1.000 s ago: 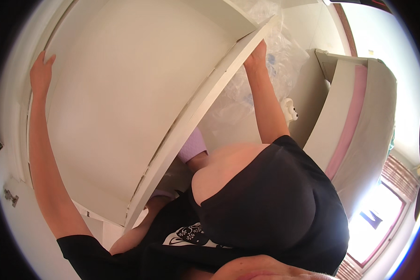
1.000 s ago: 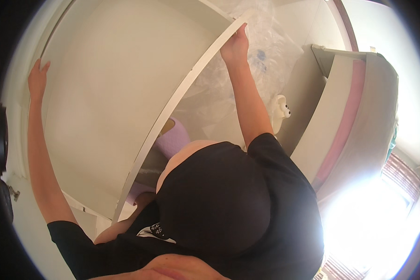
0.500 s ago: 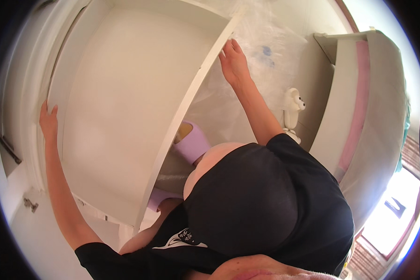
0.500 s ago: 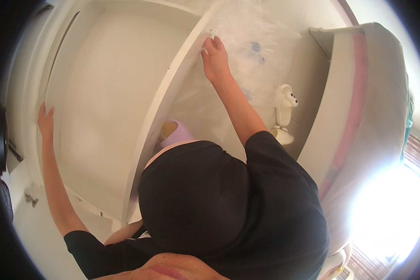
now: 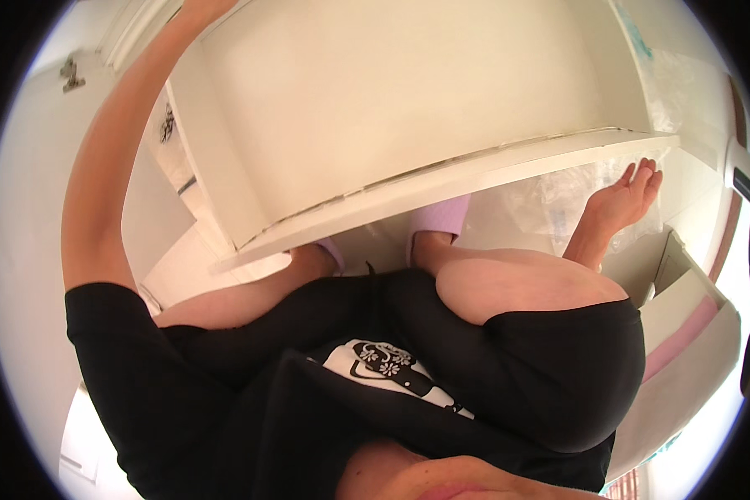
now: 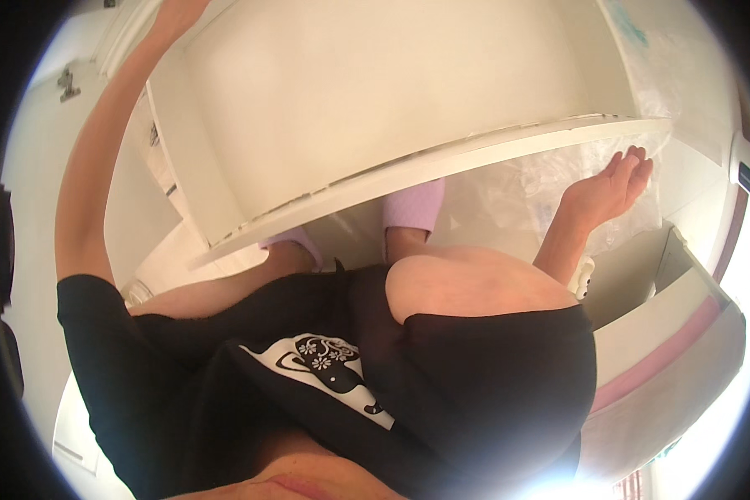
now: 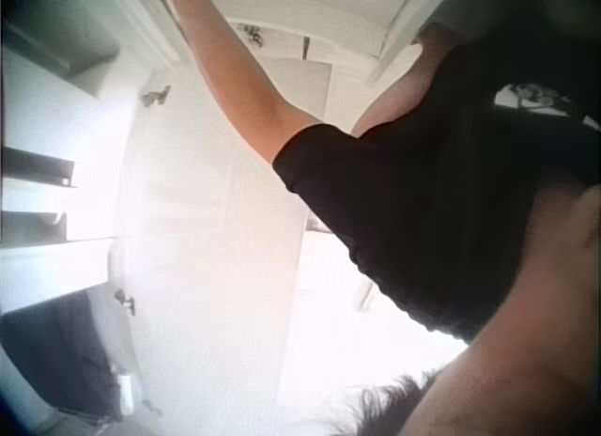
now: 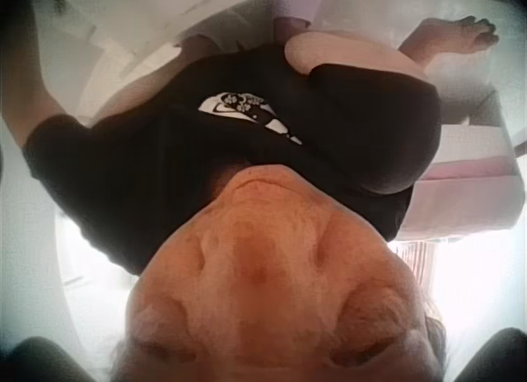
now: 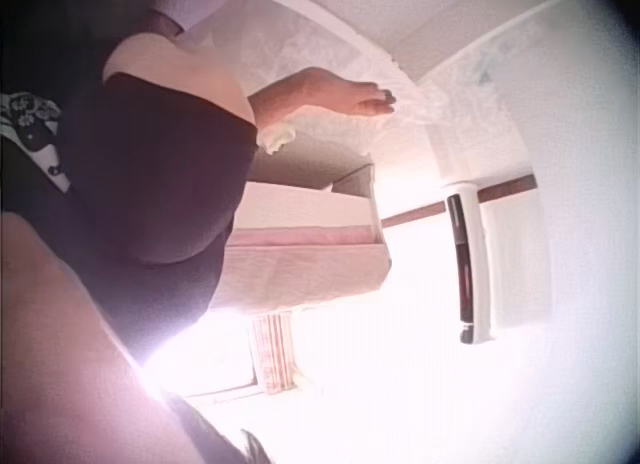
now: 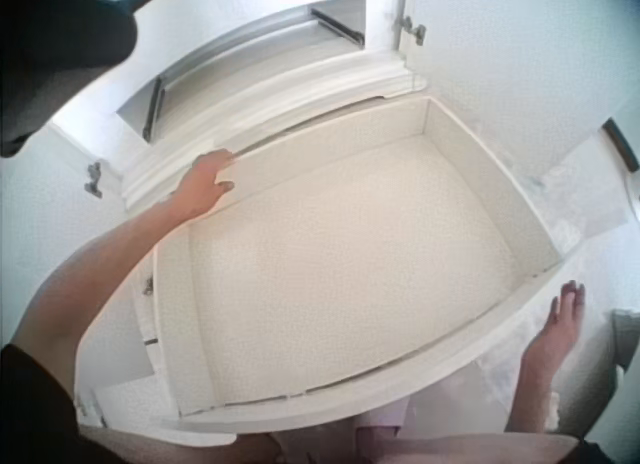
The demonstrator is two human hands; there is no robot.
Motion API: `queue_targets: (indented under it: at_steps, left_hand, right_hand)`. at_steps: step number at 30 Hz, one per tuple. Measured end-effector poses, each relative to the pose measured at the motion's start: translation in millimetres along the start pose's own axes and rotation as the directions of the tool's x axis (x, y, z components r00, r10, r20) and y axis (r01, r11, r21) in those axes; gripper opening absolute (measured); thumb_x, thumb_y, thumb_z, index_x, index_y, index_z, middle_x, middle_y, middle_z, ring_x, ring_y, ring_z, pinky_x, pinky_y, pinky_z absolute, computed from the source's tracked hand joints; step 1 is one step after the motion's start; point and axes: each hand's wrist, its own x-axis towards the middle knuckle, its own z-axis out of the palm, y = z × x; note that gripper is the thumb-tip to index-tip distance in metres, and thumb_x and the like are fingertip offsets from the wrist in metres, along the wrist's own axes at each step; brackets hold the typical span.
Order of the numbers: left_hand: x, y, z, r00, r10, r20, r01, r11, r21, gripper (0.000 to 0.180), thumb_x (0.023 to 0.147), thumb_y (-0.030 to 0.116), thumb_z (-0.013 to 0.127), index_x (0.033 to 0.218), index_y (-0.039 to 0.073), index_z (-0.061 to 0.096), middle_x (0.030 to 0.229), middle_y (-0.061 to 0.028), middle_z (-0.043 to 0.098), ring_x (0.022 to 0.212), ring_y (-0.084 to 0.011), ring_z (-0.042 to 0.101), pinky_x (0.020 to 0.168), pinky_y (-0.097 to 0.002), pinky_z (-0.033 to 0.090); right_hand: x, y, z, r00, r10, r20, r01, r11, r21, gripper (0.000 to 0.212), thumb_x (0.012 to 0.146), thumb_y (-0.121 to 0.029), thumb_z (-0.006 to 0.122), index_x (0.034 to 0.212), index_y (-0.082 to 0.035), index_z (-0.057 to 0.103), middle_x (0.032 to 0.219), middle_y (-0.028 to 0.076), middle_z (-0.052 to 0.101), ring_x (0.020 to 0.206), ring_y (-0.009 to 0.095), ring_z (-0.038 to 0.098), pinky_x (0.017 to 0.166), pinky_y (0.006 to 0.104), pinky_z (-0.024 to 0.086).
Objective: The person applies yellow tape to the edges of a white furniture panel while kneeling on the floor. They use scissors to cut the tape and smooth it down, then lift and position the panel into a larger structure.
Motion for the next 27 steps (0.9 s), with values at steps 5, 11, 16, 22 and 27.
queue_targets:
  at_steps: [5,11,16,22,27]
  left_hand:
    - [-7,-70,35,0.999,-0.053,-0.008,0.052,0.995,-0.086,0.065,0.091,0.036,0.064,0.142,0.0,0.046,0.142,-0.0222,0.05,0.133,-0.0353,0.046,0.11,-0.0425,0.036]
    - [0,-48,28,0.972,-0.172,0.16,0.192,0.974,-0.122,0.058,0.094,0.019,0.06,0.145,-0.002,0.041,0.149,-0.0191,0.044,0.139,-0.0313,0.04,0.115,-0.0378,0.031]
    - [7,-40,15,0.946,-0.24,0.219,0.266,0.959,-0.097,0.058,0.094,0.014,0.059,0.146,-0.002,0.039,0.15,-0.0197,0.042,0.14,-0.0313,0.04,0.115,-0.0375,0.03]
    - [14,-20,-1,0.914,-0.277,0.297,0.328,0.935,-0.136,0.062,0.092,0.015,0.062,0.147,-0.002,0.037,0.15,-0.0193,0.042,0.14,-0.0304,0.039,0.115,-0.0373,0.031]
    - [15,-68,-1,0.909,-0.278,0.312,0.338,0.928,-0.159,0.07,0.092,0.032,0.064,0.148,0.0,0.038,0.153,-0.0173,0.04,0.143,-0.0279,0.035,0.117,-0.0374,0.027]
  right_hand:
    - [-27,64,-8,0.984,0.005,0.176,0.052,0.945,-0.322,0.056,0.106,-0.024,0.039,0.152,0.005,0.024,0.16,0.018,0.025,0.148,0.026,0.022,0.121,0.0346,0.016]
    - [-31,41,5,0.989,0.108,0.101,-0.128,0.968,0.216,0.063,0.101,-0.008,0.042,0.155,0.001,0.011,0.159,0.016,0.026,0.146,0.023,0.026,0.119,0.0331,0.022]
    - [-38,32,4,0.986,0.146,0.084,-0.164,0.949,0.268,0.07,0.096,-0.005,0.044,0.155,-0.002,0.008,0.158,0.012,0.031,0.136,0.028,0.039,0.113,0.0354,0.03]
    - [-20,43,12,1.0,0.023,0.001,-0.022,0.994,0.112,0.07,0.095,-0.005,0.048,0.155,-0.002,0.013,0.153,0.009,0.041,0.123,0.02,0.049,0.108,0.0318,0.035]
    - [-6,62,14,0.969,-0.244,0.047,0.247,0.925,-0.29,0.067,0.094,-0.004,0.056,0.152,-0.001,0.023,0.139,0.01,0.057,0.104,0.017,0.058,0.099,0.0297,0.043]
